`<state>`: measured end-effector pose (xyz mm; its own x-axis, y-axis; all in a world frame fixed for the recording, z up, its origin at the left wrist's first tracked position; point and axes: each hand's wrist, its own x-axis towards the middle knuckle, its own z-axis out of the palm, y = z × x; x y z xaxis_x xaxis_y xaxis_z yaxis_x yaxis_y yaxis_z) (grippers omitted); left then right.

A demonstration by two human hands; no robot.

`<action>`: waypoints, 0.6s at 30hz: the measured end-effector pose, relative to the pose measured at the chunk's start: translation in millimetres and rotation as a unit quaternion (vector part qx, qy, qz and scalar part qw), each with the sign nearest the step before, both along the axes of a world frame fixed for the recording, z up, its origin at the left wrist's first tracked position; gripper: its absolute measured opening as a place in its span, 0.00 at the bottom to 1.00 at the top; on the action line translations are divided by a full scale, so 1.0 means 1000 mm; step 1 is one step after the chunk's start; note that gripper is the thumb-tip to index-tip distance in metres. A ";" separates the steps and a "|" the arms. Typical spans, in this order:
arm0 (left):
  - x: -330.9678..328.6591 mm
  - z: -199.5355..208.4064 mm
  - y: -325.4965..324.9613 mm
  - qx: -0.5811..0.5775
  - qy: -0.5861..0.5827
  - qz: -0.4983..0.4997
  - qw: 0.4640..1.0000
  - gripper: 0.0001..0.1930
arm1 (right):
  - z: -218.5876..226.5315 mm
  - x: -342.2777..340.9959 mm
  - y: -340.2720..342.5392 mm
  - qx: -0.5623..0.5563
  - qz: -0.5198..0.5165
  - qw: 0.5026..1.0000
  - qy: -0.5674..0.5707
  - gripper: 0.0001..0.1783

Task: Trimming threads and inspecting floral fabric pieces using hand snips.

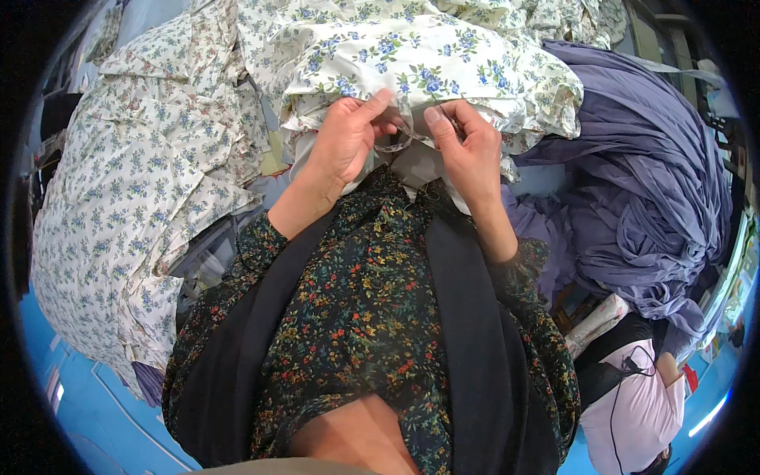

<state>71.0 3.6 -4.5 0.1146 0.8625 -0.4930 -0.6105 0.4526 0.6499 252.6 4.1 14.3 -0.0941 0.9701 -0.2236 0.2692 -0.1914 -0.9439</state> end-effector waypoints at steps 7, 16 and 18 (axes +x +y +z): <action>-0.012 0.016 0.000 -0.007 0.053 -0.050 0.997 0.13 | 0.000 -0.012 0.000 -0.133 0.046 0.979 0.146 0.07; -0.025 0.017 0.025 0.426 0.553 -0.100 0.709 0.07 | 0.017 0.009 0.021 -0.196 0.080 0.828 0.518 0.20; -0.023 0.023 0.026 0.297 0.480 -0.137 0.814 0.08 | 0.033 0.018 0.049 -0.040 0.073 0.782 0.617 0.24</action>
